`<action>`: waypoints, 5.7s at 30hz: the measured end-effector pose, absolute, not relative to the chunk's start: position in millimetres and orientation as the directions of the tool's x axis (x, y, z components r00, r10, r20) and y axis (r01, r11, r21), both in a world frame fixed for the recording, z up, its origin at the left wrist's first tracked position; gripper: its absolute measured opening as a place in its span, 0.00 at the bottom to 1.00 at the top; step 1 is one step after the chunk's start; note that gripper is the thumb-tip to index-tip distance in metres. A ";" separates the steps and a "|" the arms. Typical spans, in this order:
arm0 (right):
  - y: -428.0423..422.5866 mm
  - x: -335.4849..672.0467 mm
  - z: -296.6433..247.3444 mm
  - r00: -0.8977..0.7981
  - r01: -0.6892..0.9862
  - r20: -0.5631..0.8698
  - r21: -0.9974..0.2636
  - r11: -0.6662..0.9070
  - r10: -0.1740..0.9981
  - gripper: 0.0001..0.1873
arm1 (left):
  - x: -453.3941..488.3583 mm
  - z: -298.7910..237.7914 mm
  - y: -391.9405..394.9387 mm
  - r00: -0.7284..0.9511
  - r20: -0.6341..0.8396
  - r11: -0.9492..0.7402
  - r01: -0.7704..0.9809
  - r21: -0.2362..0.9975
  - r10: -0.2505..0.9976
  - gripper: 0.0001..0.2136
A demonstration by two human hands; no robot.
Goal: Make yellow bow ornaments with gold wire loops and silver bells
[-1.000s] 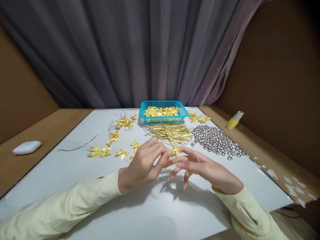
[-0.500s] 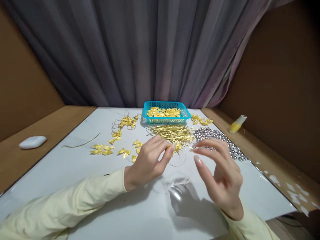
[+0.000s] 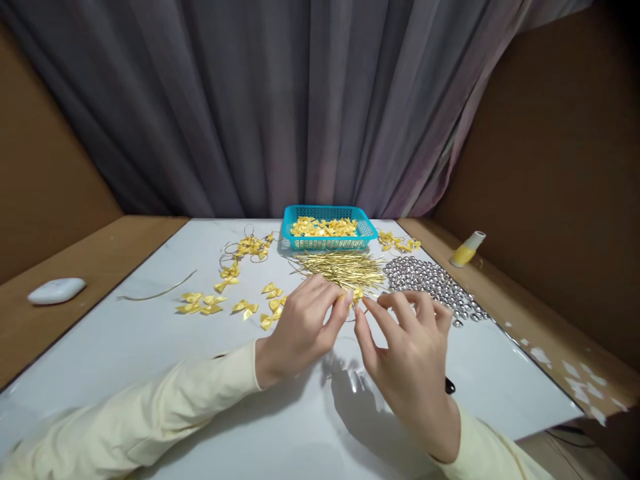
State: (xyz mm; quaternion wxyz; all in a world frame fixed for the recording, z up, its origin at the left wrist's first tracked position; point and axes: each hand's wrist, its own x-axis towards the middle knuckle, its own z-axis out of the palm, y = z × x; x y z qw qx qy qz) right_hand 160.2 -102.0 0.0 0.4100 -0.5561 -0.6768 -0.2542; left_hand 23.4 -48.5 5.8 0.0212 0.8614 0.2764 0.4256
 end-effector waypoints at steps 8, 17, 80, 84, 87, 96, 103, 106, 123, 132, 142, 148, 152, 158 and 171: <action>-98.4 159.1 -1.4 -0.030 0.946 0.805 -0.169 0.278 0.592 0.05 | 22.9 3.9 -48.6 0.499 0.720 -0.855 0.448 0.262 0.482 0.10; -91.8 163.7 -6.3 -0.016 0.889 0.788 -0.270 0.369 0.615 0.07 | 22.4 2.6 -48.6 0.491 0.713 -0.849 0.437 0.296 0.501 0.10; -90.7 192.7 12.0 -0.281 0.509 0.471 -0.666 0.545 0.837 0.05 | 6.9 12.2 -48.0 0.754 0.446 -0.875 0.395 0.280 0.483 0.11; -86.0 196.8 8.5 -0.253 0.368 0.318 -0.842 0.395 0.914 0.12 | 7.0 11.3 -46.0 0.773 0.426 -0.882 0.390 0.265 0.470 0.11; -81.2 200.3 7.4 -0.302 0.334 0.222 -0.886 0.322 0.927 0.06 | 8.0 10.9 -44.3 0.795 0.416 -0.896 0.364 0.255 0.441 0.10; -69.2 209.0 7.5 -0.498 0.099 -0.098 -0.994 -0.056 0.861 0.12 | 8.6 10.4 -43.7 0.829 0.375 -0.904 0.332 0.268 0.415 0.10; -64.9 211.6 5.4 -0.549 0.104 -0.153 -0.988 -0.114 0.822 0.14 | 9.9 7.8 -40.7 0.833 0.345 -0.892 0.339 0.299 0.433 0.09; -65.4 212.6 4.8 -0.547 0.163 -0.123 -0.986 -0.038 0.828 0.15 | 10.3 7.7 -39.8 0.835 0.328 -0.884 0.342 0.320 0.442 0.09; -75.4 214.9 4.7 -0.445 0.502 0.240 -0.731 0.462 0.863 0.04 | 11.3 10.6 -38.3 0.847 0.206 -0.838 0.393 0.379 0.490 0.10; -74.6 212.0 0.6 -0.401 0.350 0.210 -0.864 0.361 0.892 0.03 | 11.4 11.0 -38.9 0.850 0.223 -0.841 0.370 0.395 0.478 0.09; -80.7 208.4 -1.3 -0.398 0.421 0.334 -0.760 0.494 0.854 0.04 | 11.2 10.4 -37.8 0.827 0.238 -0.826 0.392 0.405 0.509 0.09; -79.9 209.1 -2.2 -0.392 0.444 0.359 -0.733 0.516 0.847 0.04 | 10.9 9.2 -37.6 0.831 0.237 -0.826 0.383 0.413 0.503 0.09; -80.4 209.7 -2.2 -0.398 0.456 0.390 -0.702 0.548 0.830 0.05 | 9.2 8.9 -38.2 0.829 0.237 -0.823 0.384 0.420 0.507 0.09; -82.1 208.3 0.2 -0.367 0.447 0.343 -0.750 0.488 0.865 0.04 | 9.8 8.9 -38.0 0.816 0.249 -0.817 0.395 0.421 0.522 0.09; -80.3 205.2 0.2 -0.299 0.333 0.198 -0.895 0.297 0.933 0.05 | 11.1 9.7 -38.6 0.826 0.234 -0.826 0.400 0.398 0.513 0.10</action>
